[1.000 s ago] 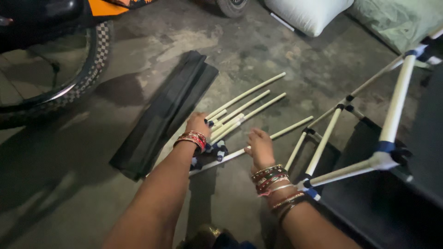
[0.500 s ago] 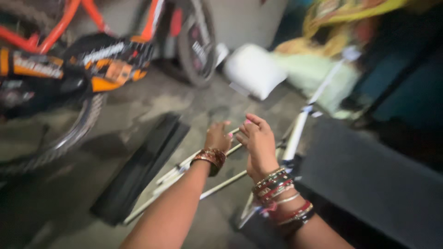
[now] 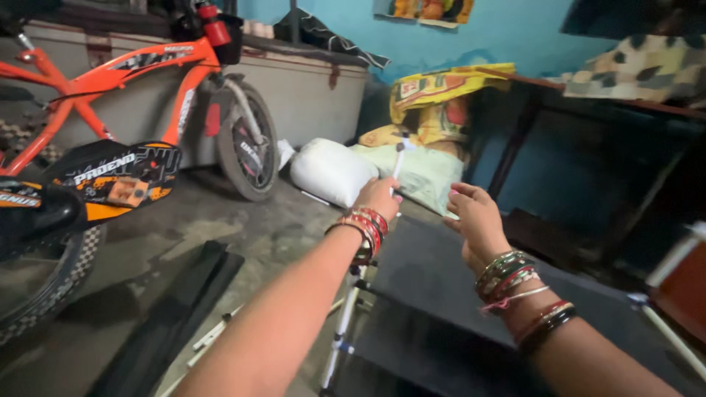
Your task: The person assembles a small folding table by connecting white plastic poles and attaching a black fabric surface. They repeatedly pick up poles, insert them into joints, and secure the fabric to the frame.
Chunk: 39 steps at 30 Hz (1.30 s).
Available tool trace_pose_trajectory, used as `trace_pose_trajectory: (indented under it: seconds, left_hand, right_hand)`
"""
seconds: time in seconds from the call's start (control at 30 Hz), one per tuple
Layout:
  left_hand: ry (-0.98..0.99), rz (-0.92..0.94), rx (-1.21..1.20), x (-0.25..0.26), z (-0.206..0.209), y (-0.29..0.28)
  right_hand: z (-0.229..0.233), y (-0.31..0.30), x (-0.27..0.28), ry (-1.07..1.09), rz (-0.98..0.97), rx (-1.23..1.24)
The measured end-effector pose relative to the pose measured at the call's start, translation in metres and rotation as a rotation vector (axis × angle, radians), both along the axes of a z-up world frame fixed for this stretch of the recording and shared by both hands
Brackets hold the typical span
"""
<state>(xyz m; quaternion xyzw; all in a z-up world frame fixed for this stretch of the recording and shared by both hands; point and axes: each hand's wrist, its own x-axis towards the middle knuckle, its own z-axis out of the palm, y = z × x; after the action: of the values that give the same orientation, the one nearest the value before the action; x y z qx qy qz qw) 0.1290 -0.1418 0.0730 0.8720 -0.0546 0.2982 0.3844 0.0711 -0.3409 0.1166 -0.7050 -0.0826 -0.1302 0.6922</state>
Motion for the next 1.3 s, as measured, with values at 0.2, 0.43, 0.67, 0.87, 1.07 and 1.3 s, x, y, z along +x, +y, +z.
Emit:
trace_pose_trajectory:
  seconds: [0.2,0.43,0.67,0.87,1.07,1.3]
  left_hand:
    - [0.164,-0.008,0.387,-0.050,0.053,-0.010]
    - [0.172,0.013,0.321,-0.028,0.040,0.025]
    - [0.135,0.023,0.132,0.090,-0.039,0.061]
    - [0.011,-0.053,-0.022,0.164,-0.065,0.038]
    - [0.022,-0.073,-0.122,0.188,-0.057,0.001]
    - [0.083,0.003,-0.103,0.174,-0.031,0.004]
  right_hand:
    - [0.018,-0.039,-0.014,0.013,-0.060,-0.033]
    - [0.004,-0.034,0.036,-0.016,-0.118,-0.315]
    - [-0.075,-0.028,0.147,-0.090,-0.168,-0.747]
    - [-0.129,-0.036,0.205,-0.088,-0.184,-0.906]
    - [-0.155,-0.050,0.230,-0.081,-0.179,-0.970]
    - [-0.179,-0.050,0.238,-0.197,-0.256,-1.176]
